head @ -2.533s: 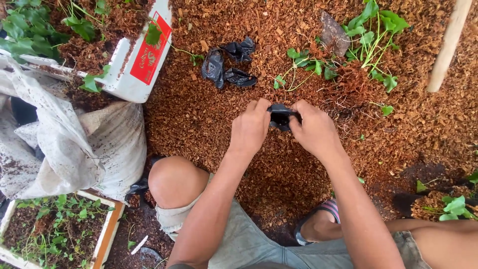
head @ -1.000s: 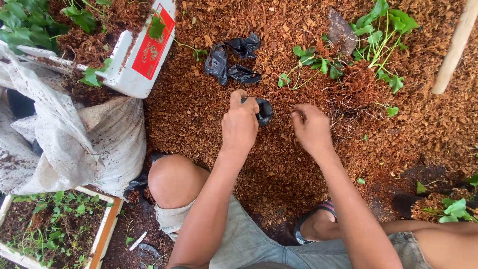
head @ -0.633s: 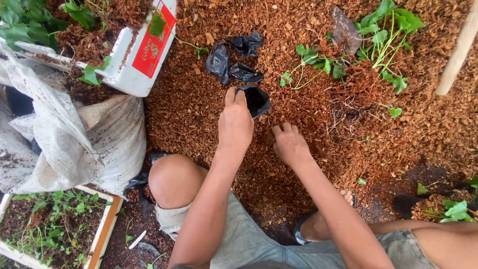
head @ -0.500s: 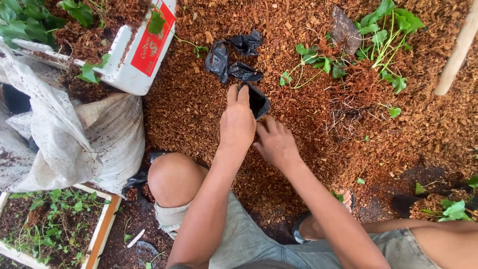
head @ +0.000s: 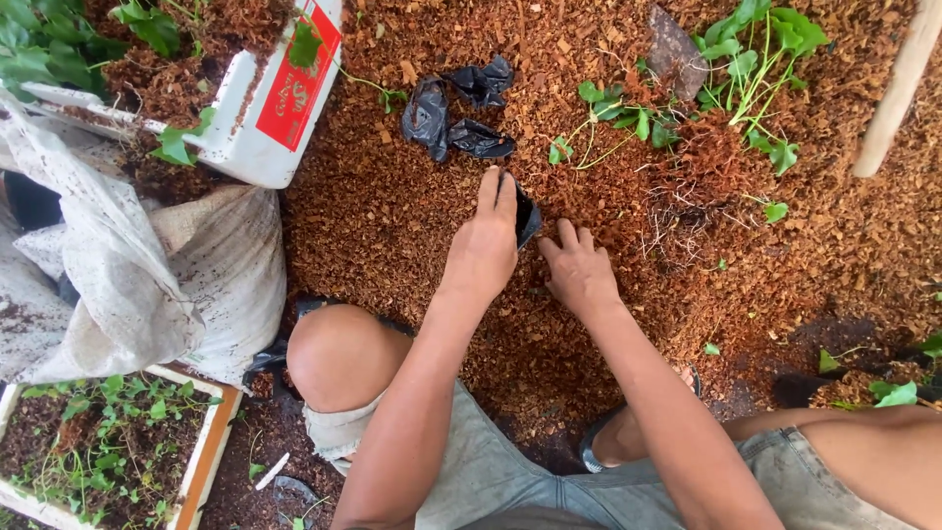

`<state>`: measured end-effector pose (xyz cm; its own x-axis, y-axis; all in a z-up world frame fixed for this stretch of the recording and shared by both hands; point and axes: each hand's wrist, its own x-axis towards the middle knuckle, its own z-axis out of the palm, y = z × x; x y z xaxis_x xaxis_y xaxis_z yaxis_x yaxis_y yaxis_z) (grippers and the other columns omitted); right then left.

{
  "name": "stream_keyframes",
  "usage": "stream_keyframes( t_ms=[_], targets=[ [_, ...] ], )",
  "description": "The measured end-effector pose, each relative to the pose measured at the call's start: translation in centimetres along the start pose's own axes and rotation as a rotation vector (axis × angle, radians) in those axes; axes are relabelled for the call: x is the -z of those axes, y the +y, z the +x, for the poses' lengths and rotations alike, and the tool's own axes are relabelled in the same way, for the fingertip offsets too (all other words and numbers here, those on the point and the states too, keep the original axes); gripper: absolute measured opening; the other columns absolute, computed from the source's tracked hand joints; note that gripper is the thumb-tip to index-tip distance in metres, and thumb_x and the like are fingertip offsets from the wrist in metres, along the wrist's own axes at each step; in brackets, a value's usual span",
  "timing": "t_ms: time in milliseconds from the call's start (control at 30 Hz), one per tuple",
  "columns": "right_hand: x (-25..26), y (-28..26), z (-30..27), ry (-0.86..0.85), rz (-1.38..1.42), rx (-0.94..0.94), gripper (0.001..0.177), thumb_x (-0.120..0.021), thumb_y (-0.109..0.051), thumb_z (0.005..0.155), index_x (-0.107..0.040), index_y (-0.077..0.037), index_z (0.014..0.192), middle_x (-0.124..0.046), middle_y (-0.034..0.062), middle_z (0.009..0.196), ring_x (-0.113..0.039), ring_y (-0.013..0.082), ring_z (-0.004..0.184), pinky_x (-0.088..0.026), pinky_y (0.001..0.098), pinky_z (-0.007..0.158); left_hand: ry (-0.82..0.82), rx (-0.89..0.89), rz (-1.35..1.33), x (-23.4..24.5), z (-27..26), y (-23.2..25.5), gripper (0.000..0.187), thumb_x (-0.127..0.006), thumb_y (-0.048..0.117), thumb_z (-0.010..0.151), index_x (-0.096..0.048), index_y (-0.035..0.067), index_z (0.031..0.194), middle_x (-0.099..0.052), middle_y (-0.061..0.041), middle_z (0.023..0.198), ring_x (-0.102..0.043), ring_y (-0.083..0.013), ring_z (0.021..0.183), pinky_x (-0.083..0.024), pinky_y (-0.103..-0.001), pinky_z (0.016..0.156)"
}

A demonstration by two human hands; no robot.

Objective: Transplanting small green seedlings into black plastic nursery bags filled with brown substrate

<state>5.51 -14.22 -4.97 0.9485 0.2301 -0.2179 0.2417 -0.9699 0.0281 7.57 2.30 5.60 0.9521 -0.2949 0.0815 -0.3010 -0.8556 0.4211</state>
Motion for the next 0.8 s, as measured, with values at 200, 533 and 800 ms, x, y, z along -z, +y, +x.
stream_keyframes(
  t_ms=[200,533,800],
  targets=[
    [1.3,3.5,-0.6,-0.092,0.408,-0.166,0.058,-0.08,-0.005,0.081,-0.061,-0.01,0.136,-0.056,0.0254,0.133,-0.064,0.0416,0.119,-0.064,0.05,0.088,-0.108,-0.027,-0.123,-3.0,0.4,-0.6,0.072,-0.059,-0.011,0.085,-0.036,-0.005,0.153,-0.033,-0.029,0.155,-0.072,-0.051,0.082,-0.066,-0.052,0.066],
    [14.4,3.6,-5.2,0.172,1.826,-0.438,0.04,-0.07,-0.003,0.087,-0.059,-0.009,0.124,-0.042,0.0181,0.14,-0.038,0.0447,0.136,-0.028,0.0689,0.104,-0.442,0.065,-0.452,-1.9,0.3,3.1,0.067,-0.052,-0.011,0.092,-0.031,-0.004,0.155,-0.027,-0.032,0.158,-0.045,-0.054,0.136,-0.058,-0.054,0.099],
    [9.3,1.8,-3.1,0.414,1.95,-0.388,0.013,-0.06,-0.007,0.099,-0.06,-0.011,0.111,-0.057,0.0091,0.113,-0.054,0.0352,0.125,-0.042,0.0646,0.108,-0.522,0.097,-0.435,-7.5,0.0,1.5,0.047,-0.056,-0.006,0.086,-0.054,-0.018,0.13,-0.055,-0.037,0.134,-0.063,-0.0469,0.118,-0.062,-0.047,0.081]
  ],
)
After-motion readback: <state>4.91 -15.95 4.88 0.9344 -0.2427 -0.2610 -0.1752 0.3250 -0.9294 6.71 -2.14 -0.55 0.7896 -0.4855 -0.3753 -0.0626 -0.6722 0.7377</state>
